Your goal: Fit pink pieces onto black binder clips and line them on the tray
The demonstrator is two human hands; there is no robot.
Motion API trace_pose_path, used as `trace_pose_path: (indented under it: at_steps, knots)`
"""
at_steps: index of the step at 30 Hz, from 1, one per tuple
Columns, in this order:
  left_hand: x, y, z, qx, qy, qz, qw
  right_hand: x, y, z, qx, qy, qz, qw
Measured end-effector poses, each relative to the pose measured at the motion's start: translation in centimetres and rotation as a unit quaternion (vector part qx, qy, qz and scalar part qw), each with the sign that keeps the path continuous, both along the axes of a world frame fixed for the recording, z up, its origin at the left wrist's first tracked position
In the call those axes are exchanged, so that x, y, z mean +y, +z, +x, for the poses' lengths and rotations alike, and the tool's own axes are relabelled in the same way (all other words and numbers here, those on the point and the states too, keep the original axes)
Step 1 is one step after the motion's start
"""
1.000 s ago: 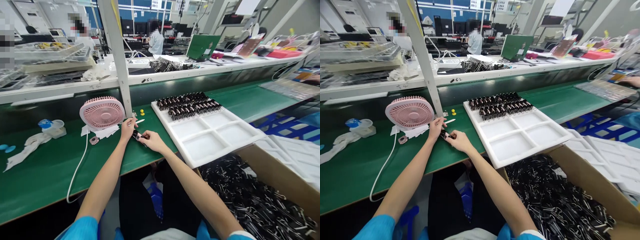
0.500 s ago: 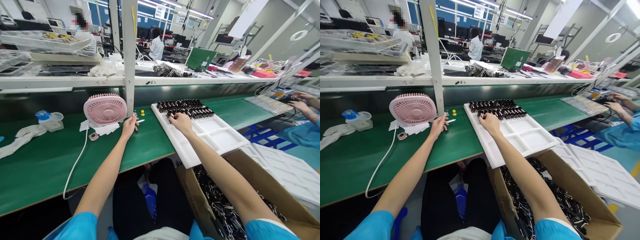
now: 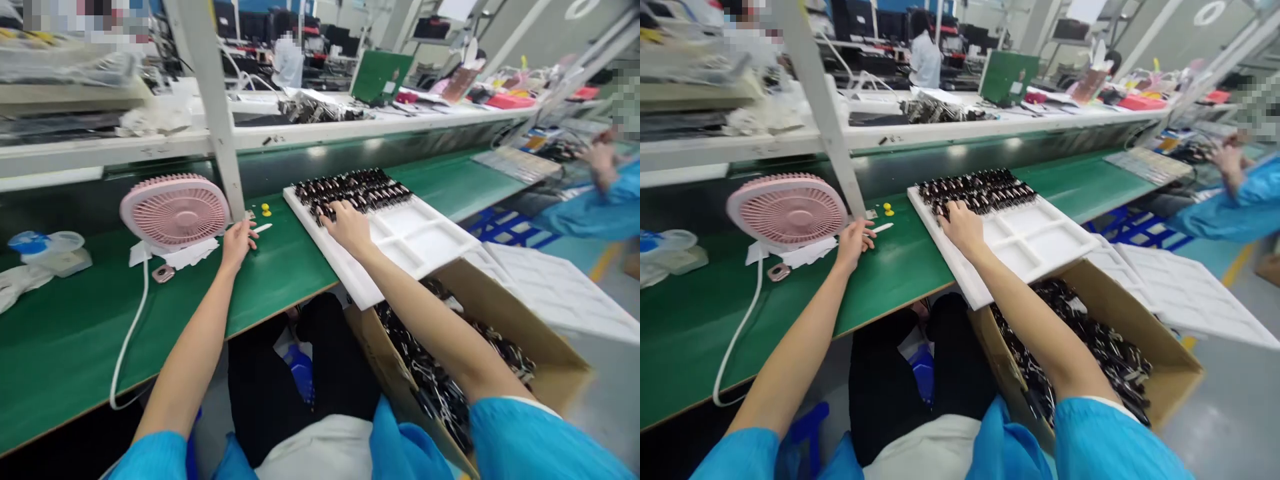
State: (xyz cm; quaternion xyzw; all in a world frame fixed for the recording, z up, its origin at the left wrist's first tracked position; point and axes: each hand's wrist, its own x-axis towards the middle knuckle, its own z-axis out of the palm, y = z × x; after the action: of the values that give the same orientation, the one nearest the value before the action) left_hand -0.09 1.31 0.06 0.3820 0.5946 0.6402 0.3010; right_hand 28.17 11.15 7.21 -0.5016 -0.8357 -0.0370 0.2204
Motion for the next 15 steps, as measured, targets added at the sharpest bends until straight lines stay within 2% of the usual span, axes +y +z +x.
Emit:
trace_pose_path:
  at_steps: [3, 5, 7, 9, 11, 13, 15]
  knots:
    - [0.5, 0.1, 0.0, 0.015, 0.007, -0.010, 1.000, -1.0, 0.6, 5.9, 0.081, -0.012, 0.049, 0.995]
    - [0.9, -0.1, 0.0, 0.033, 0.016, -0.013, 0.999, -1.2, 0.2, 11.7, 0.122, -0.060, 0.067, 0.988]
    - [1.4, -0.2, 0.0, 0.056, 0.026, -0.018, 0.998, -1.3, -1.2, 18.3, 0.149, -0.135, 0.073, 0.977]
    - [1.7, -0.4, -0.1, 0.083, 0.040, -0.028, 0.995, -1.8, -3.7, 24.5, 0.148, -0.220, 0.047, 0.963]
    - [1.9, -0.5, -0.1, 0.110, 0.062, -0.036, 0.991, -2.8, -7.1, 29.4, 0.100, -0.289, -0.045, 0.951]
    - [1.8, -0.7, -0.1, 0.129, 0.088, -0.033, 0.987, -3.8, -10.9, 32.5, 0.019, -0.326, -0.187, 0.926]
    - [1.2, -0.8, -0.1, 0.144, 0.102, -0.019, 0.984, -4.7, -14.4, 34.0, -0.049, -0.346, -0.322, 0.880]
